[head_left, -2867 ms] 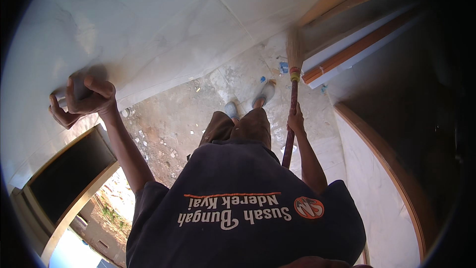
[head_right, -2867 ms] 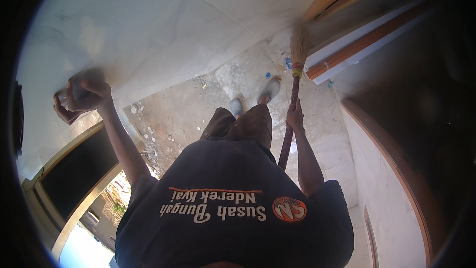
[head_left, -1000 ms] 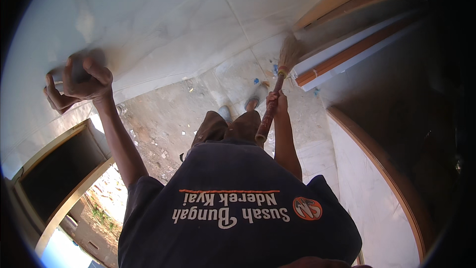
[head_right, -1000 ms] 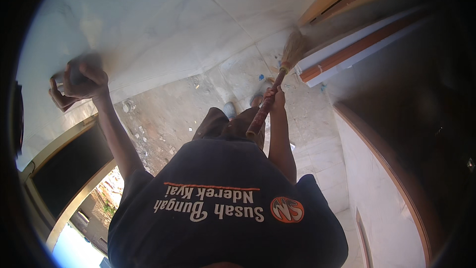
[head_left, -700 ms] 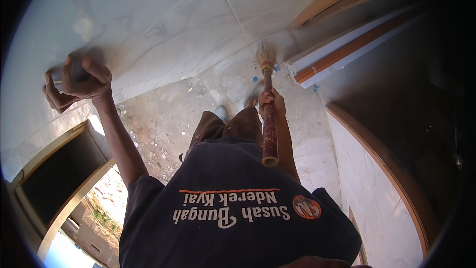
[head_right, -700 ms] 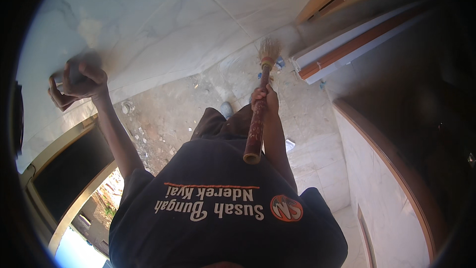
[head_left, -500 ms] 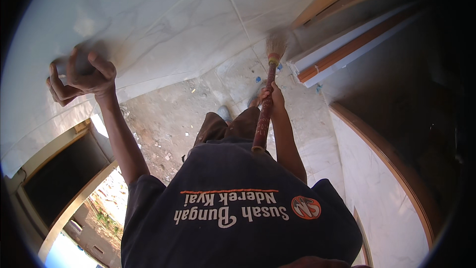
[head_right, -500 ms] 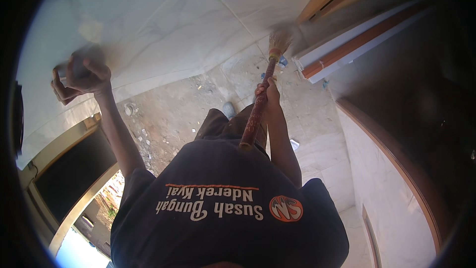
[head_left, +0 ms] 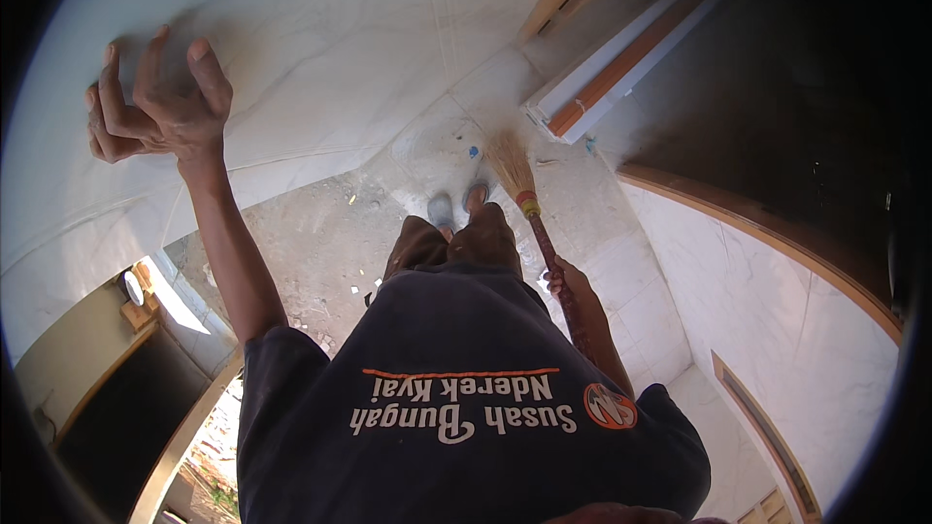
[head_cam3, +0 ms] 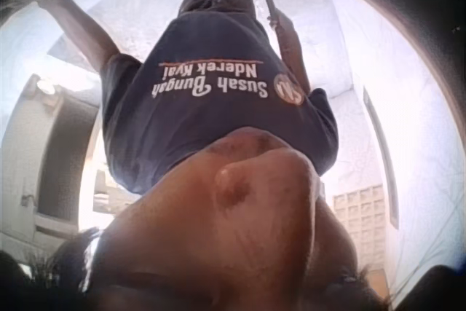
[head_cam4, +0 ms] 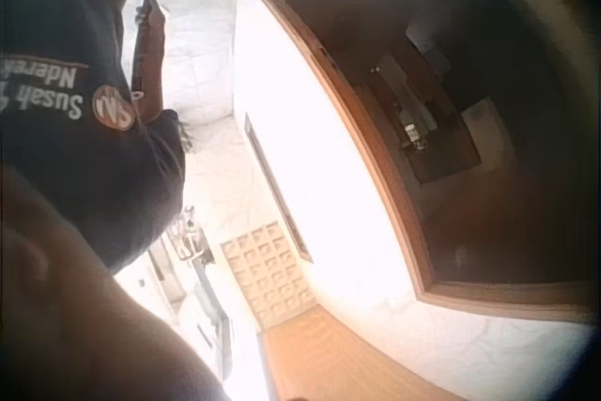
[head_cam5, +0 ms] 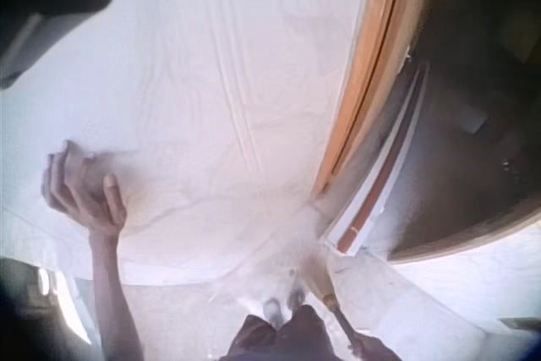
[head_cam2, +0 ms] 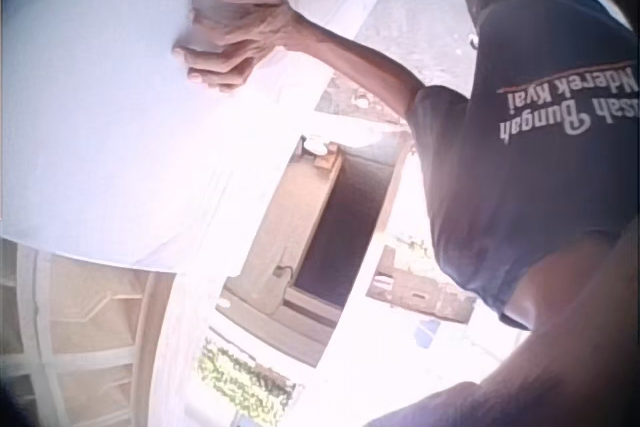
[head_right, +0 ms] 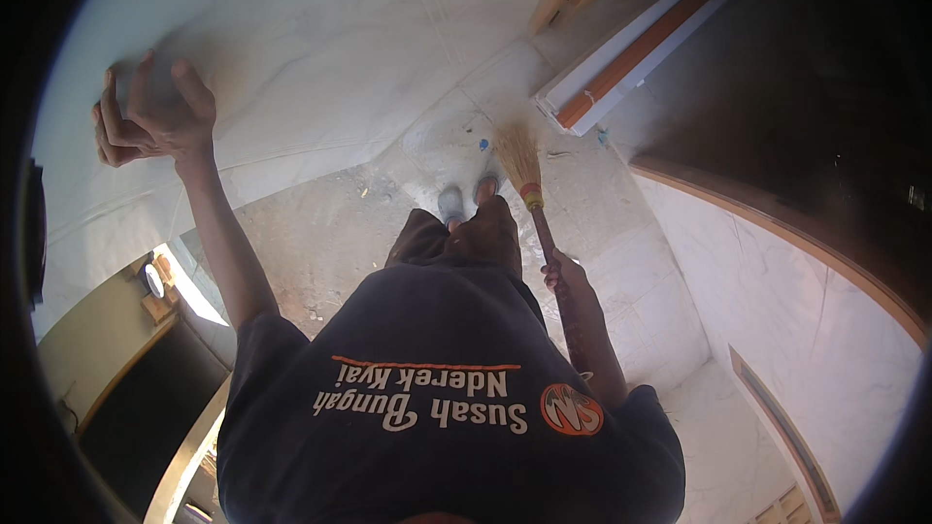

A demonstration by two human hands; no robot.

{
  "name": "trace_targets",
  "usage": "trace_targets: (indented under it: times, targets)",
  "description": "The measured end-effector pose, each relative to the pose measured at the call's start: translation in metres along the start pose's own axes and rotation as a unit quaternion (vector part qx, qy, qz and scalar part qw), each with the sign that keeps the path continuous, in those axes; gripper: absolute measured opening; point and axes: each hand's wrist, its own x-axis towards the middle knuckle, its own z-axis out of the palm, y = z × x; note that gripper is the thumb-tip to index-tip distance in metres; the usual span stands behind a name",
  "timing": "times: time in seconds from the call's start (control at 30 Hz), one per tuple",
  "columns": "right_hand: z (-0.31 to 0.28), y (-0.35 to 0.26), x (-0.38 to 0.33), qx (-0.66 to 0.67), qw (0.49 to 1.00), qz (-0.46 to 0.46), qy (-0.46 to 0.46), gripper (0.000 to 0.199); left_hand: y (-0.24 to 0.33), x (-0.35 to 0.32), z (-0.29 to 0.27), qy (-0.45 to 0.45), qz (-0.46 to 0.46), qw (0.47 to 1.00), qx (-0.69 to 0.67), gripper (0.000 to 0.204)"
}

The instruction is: The person sweeps a tiled and concrete outdoor area using a traditional straw broom. They gather dust, dirt, and small debris into a pile while moving around potted plants and a parked motorcycle.

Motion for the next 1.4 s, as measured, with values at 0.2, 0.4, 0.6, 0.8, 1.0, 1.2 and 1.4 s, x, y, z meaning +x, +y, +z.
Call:
trace_targets:
  times: [0.2,0.4,0.6,0.8,1.0,1.2,1.4]
  targets:
    - [-0.012,0.113,-0.068,-0.022,0.989,-0.135,0.051,0.033,-0.005,-0.007,0.006,0.026,-0.003,1.000,-0.001,0.039]
    - [-0.071,0.243,-0.082,0.009,0.961,-0.223,0.166,0.044,0.002,0.000,-0.003,0.056,0.015,0.998,-0.004,0.039]
    - [-0.135,0.317,-0.068,0.074,0.901,-0.293,0.310,0.043,0.009,0.007,-0.035,0.026,0.022,0.999,0.024,0.037]
    - [-0.242,0.330,-0.056,0.196,0.835,-0.325,0.399,0.043,0.083,0.004,-0.106,-0.054,-0.041,0.991,-0.111,0.049]
    - [-0.419,0.290,-0.056,0.200,0.793,-0.324,0.476,0.045,0.234,-0.095,-0.235,-0.288,0.018,0.941,-0.178,0.046]
    - [-0.617,0.202,-0.029,0.165,0.761,-0.356,0.516,0.046,0.372,-0.218,-0.418,-0.617,0.106,0.739,-0.248,0.047]
    - [-0.613,0.122,0.008,0.004,0.830,-0.366,0.420,0.037,0.448,-0.216,-0.495,-0.691,0.159,0.644,-0.287,0.052]
